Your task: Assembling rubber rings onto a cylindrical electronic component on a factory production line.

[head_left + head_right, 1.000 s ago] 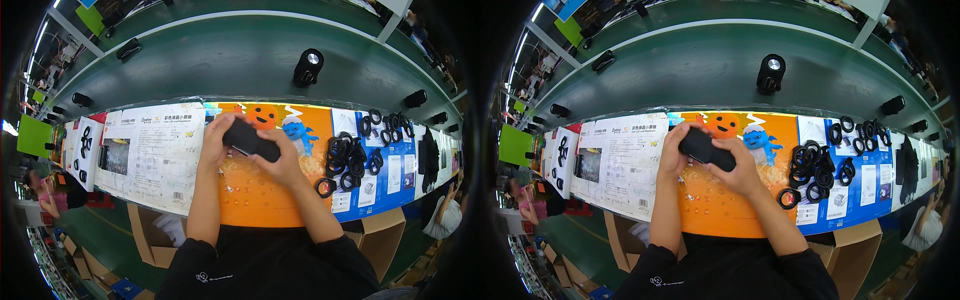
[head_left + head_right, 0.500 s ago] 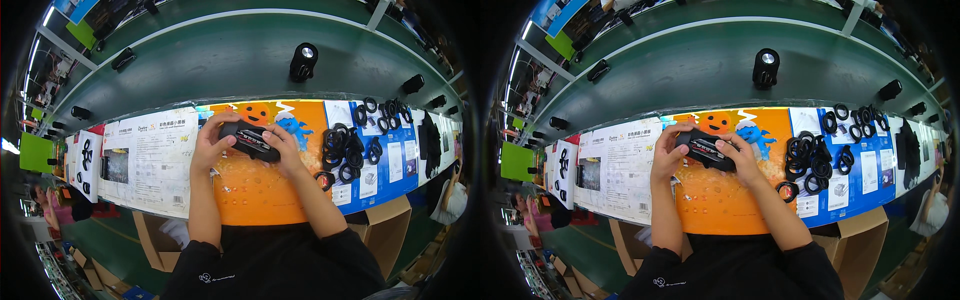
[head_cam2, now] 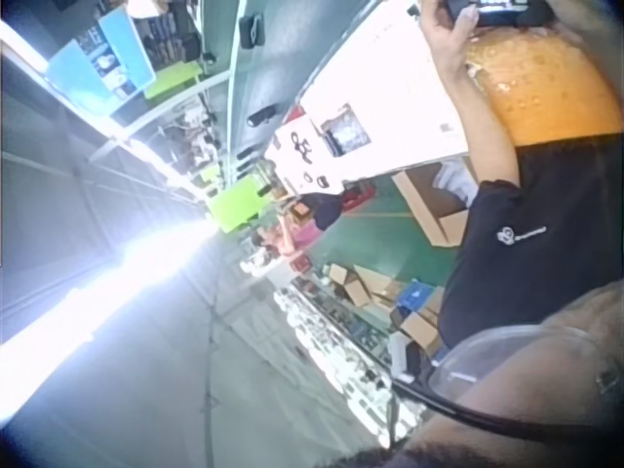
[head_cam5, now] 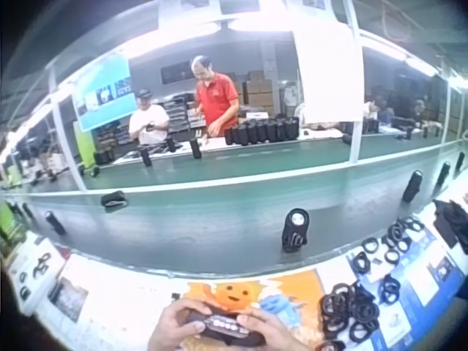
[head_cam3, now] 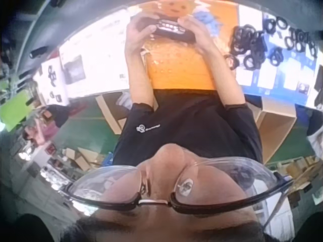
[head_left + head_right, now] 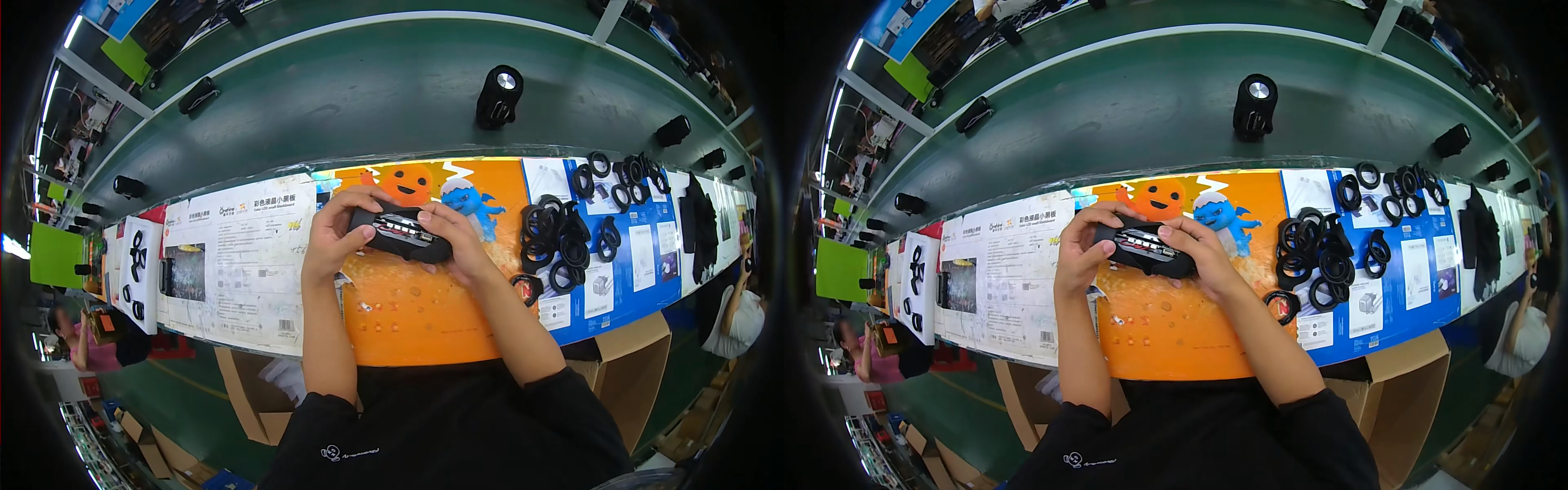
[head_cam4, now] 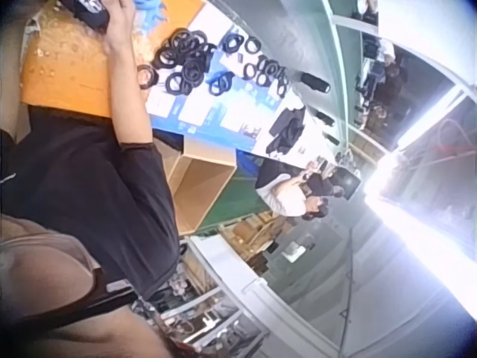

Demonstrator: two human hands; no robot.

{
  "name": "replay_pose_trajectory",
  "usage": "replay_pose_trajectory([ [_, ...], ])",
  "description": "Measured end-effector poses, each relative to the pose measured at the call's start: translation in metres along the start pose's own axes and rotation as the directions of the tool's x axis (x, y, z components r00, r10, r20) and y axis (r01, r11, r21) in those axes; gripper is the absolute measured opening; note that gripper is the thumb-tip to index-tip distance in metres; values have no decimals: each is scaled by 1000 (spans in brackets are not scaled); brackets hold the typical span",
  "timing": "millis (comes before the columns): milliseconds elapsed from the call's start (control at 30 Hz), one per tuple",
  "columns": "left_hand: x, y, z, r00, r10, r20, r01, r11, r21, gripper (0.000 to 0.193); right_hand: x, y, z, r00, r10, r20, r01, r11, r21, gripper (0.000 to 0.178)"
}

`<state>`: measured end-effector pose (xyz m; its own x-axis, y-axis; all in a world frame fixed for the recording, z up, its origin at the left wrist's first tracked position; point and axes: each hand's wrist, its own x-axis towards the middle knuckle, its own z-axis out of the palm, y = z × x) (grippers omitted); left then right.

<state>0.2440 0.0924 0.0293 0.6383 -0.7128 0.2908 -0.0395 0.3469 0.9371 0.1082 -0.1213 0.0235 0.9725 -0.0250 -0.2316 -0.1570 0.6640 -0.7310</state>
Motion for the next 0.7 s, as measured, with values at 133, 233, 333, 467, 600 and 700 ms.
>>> replay_pose_trajectory([
  [133, 0, -5, -1, 1000, 3, -18, -3, 1000, 7, 30, 1, 2, -2, 1000, 11, 4, -11, 1000, 10, 31],
  [233, 3, -6, 6, 996, -46, -75, 44, 999, -31, 40, 1, 2, -3, 1000, 15, -10, -15, 999, 31, 35],
  [333, 9, -3, 27, 972, -111, -206, 96, 992, -86, 55, 0, -5, 0, 1000, 11, -27, -9, 995, 95, 36],
  [467, 10, -10, 21, 960, -144, -242, 151, 989, 11, 68, 5, 0, -6, 998, -57, -13, 59, 982, 178, 37],
  [600, 10, -10, 21, 964, -138, -226, 105, 983, -152, 74, 13, 20, -6, 901, -327, -286, 327, 944, -47, 36],
  [700, 10, -16, 25, 956, -102, -274, 13, 951, -308, 85, 14, 15, -10, 822, -535, -197, 448, 820, -357, 29],
])
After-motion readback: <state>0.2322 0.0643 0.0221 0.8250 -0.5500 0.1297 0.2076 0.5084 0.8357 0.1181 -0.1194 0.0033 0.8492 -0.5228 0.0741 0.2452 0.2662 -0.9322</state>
